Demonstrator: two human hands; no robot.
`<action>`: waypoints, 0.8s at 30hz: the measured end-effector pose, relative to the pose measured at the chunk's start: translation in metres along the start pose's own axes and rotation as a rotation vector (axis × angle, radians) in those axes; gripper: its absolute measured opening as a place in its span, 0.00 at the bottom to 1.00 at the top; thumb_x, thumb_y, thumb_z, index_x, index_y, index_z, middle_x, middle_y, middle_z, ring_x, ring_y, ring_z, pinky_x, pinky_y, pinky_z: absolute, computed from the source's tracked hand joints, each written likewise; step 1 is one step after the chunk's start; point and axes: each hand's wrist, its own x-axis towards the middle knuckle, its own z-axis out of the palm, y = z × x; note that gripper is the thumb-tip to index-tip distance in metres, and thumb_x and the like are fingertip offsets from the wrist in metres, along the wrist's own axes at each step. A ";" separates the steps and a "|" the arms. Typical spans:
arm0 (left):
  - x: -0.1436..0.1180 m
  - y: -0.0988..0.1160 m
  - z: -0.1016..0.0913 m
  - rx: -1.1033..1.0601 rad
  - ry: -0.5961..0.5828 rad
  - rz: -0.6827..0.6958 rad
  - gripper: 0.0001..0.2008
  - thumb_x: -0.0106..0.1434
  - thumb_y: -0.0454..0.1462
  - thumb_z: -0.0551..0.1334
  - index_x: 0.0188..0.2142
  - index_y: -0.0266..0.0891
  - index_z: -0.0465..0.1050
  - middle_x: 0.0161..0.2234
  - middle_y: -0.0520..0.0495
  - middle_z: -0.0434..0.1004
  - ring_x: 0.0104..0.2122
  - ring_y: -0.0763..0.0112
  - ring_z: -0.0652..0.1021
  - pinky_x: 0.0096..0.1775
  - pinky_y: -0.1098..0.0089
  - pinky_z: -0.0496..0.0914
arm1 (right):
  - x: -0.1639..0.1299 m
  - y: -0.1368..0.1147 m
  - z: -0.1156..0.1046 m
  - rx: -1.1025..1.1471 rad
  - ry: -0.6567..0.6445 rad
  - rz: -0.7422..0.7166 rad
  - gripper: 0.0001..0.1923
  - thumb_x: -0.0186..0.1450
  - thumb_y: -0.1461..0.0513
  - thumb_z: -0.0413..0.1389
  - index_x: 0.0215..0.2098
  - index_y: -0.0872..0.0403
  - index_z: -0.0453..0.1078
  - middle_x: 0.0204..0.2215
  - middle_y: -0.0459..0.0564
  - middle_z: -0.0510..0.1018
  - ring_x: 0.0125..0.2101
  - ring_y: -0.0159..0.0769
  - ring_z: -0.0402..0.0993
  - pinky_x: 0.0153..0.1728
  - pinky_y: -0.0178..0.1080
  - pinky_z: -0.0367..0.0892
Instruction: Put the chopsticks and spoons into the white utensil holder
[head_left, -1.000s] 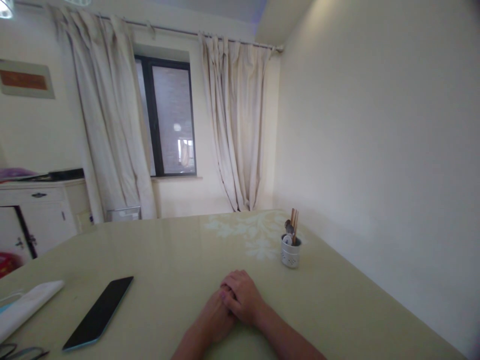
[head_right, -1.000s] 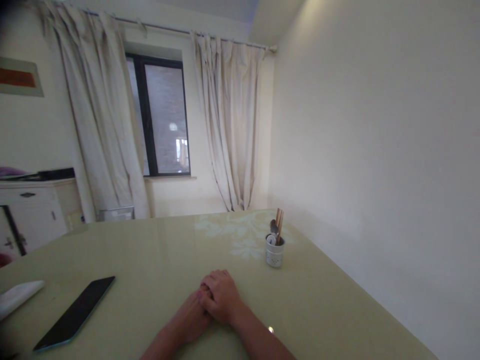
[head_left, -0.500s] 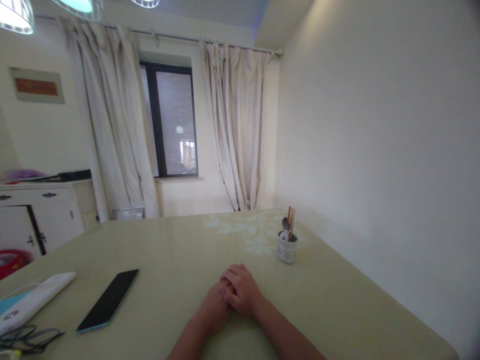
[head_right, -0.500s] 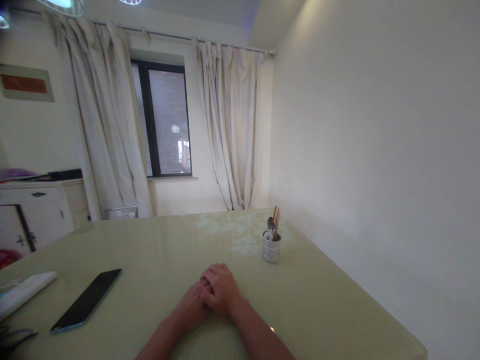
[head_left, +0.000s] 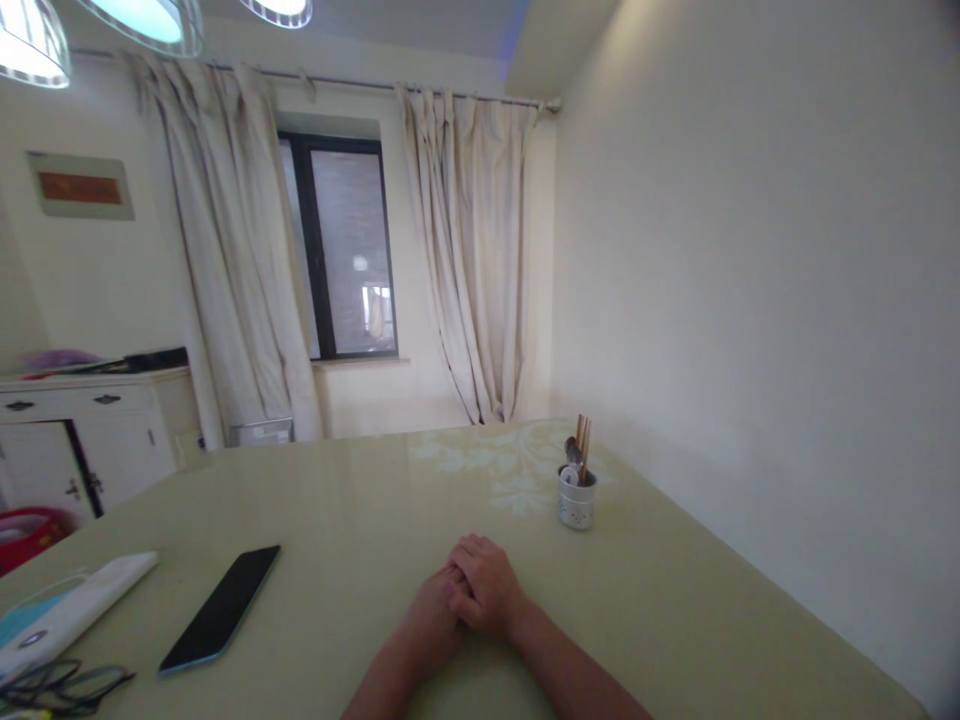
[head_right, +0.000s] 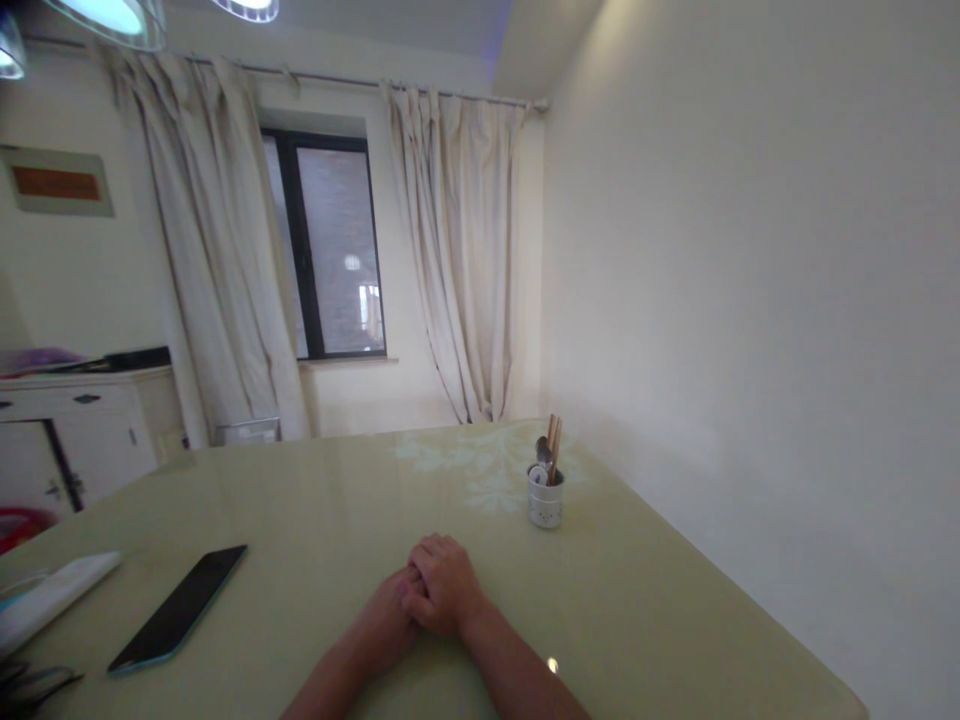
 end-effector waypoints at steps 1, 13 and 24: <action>0.000 0.002 -0.001 -0.015 0.002 -0.004 0.26 0.61 0.28 0.56 0.55 0.43 0.79 0.55 0.41 0.82 0.56 0.60 0.79 0.61 0.58 0.73 | 0.000 0.001 0.001 -0.008 0.005 -0.001 0.12 0.65 0.52 0.55 0.36 0.53 0.71 0.33 0.51 0.77 0.35 0.42 0.69 0.39 0.42 0.63; -0.002 -0.001 -0.003 0.030 0.165 -0.070 0.14 0.70 0.36 0.53 0.45 0.44 0.78 0.45 0.42 0.83 0.48 0.62 0.80 0.55 0.62 0.75 | 0.001 0.011 -0.009 0.002 0.304 0.022 0.16 0.71 0.51 0.53 0.48 0.53 0.73 0.43 0.57 0.80 0.45 0.48 0.74 0.49 0.48 0.68; -0.019 -0.023 -0.021 0.139 0.485 -0.329 0.26 0.72 0.47 0.49 0.17 0.43 0.58 0.15 0.58 0.50 0.16 0.75 0.57 0.25 0.69 0.51 | -0.031 0.135 -0.079 -0.107 1.011 0.886 0.54 0.56 0.35 0.61 0.69 0.60 0.58 0.64 0.75 0.68 0.63 0.70 0.63 0.60 0.65 0.60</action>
